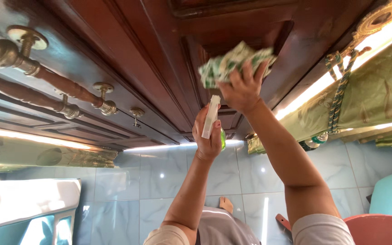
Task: The person cleans a wooden door by spraying a green cleaning solution from a spray bottle and wiping the surface with a green and white cloth. The person systematically wipes the door panels and the area around the handles.
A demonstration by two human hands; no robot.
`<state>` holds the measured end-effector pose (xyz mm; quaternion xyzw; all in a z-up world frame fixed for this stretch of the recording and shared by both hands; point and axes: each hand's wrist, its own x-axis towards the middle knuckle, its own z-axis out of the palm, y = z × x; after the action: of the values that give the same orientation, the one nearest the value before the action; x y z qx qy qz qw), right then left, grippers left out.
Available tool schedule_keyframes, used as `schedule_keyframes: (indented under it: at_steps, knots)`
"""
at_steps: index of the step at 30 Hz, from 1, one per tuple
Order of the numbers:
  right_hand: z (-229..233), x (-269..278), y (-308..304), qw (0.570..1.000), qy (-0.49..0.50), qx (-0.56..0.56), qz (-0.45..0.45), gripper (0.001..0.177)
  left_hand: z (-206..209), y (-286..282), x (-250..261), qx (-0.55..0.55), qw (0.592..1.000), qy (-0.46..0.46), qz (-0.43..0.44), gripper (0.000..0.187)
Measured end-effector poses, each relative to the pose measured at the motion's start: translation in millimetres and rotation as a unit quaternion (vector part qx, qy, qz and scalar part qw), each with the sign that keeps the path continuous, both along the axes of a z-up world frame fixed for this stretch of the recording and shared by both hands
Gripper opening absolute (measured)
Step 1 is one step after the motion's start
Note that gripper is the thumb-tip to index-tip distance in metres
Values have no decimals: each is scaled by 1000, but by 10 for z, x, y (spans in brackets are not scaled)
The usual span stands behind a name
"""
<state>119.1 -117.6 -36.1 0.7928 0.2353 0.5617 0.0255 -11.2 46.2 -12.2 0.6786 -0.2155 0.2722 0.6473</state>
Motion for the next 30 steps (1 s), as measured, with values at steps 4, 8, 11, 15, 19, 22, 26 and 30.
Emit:
schedule_keyframes:
  at_steps: [4,8,11,15,19,22,26,30]
  knots:
    - [-1071,-149,-229,993,49,-105,20,19,-42,101,-26,40,997,-54,35,37]
    - [-1706,-388,-535,943,217,-253,-2,37,-150,169,-42,48,996,-47,55,37]
    - [-1602,-408,-558,941,190,-279,5,38,-220,223,-63,42,996,-37,62,38]
    - [-725,-350,-360,973,114,-193,47,24,-212,289,-74,40,997,-30,63,37]
    - [240,-225,85,996,55,-62,19,19,-159,320,-59,14,997,-22,66,38]
    - [462,-73,526,997,42,-41,44,25,-101,410,-56,-2,995,-60,74,37]
    - [78,-148,748,981,63,-179,44,30,-68,650,-102,7,992,-66,108,38]
    - [-543,-228,842,910,206,-358,43,40,-105,863,-117,16,990,-41,138,39]
